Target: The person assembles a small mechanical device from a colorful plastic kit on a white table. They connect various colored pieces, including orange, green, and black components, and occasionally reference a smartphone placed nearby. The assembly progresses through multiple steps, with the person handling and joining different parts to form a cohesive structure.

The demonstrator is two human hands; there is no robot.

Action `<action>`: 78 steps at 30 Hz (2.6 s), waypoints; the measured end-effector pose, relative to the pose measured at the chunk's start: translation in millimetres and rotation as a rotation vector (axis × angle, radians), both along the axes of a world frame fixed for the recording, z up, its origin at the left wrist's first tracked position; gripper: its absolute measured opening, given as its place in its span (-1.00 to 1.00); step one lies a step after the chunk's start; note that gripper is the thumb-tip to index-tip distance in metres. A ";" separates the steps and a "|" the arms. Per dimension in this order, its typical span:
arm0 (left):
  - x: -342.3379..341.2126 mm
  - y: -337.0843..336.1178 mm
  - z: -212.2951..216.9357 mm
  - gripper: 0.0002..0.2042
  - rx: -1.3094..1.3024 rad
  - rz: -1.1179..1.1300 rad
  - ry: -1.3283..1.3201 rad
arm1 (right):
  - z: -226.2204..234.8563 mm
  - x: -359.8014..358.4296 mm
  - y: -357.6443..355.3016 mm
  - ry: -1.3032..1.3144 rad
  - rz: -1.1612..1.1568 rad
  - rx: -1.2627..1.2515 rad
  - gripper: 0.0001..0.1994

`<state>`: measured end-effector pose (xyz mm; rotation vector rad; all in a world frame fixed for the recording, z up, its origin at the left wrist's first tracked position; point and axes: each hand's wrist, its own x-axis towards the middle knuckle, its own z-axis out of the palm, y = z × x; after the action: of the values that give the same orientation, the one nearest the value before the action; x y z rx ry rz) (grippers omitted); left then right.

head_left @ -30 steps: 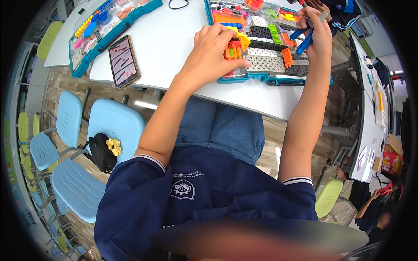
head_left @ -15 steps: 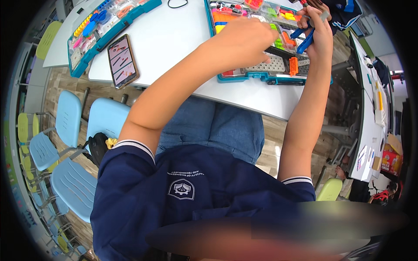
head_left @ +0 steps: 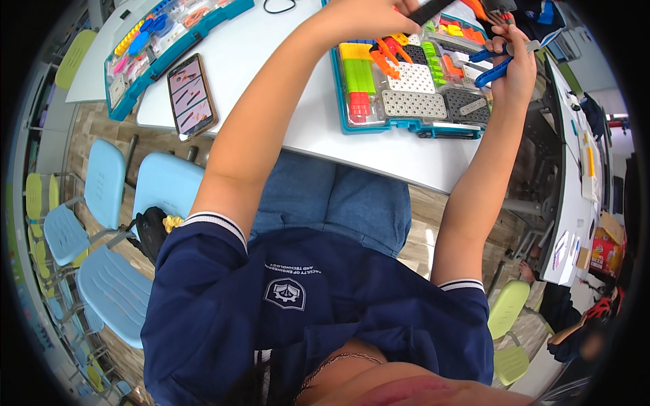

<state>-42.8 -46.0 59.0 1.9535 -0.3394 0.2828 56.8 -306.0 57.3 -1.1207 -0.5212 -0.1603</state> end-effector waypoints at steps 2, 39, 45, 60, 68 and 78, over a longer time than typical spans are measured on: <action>8.1 8.8 -10.1 -0.84 -0.217 -0.039 0.065 | 0.0 0.7 0.0 0.021 0.020 0.014 -0.87; -10.1 -12.4 -17.8 -0.67 -0.062 0.270 -0.102 | -5.4 -32.9 35.7 -0.200 0.054 -0.475 -0.87; -20.2 -17.0 -5.4 -0.67 -0.027 0.312 -0.056 | -5.3 -33.6 36.2 -0.200 0.035 -0.473 -0.87; -3.0 -10.5 -27.5 -0.57 0.214 0.367 -0.224 | -10.4 -40.2 49.0 -0.397 -0.134 -0.530 -0.85; -17.8 -20.7 -9.2 -0.71 0.072 0.317 -0.141 | -15.9 -25.0 39.2 -0.334 -0.063 -0.447 -0.88; -10.1 -21.9 -17.6 -0.67 -0.367 0.130 0.007 | -11.2 -23.1 32.5 -0.189 0.002 -0.379 -0.87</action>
<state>-52.9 -67.9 41.4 1.6159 -0.1431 0.3932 33.7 -273.5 46.1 -1.4827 -0.7420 -0.1706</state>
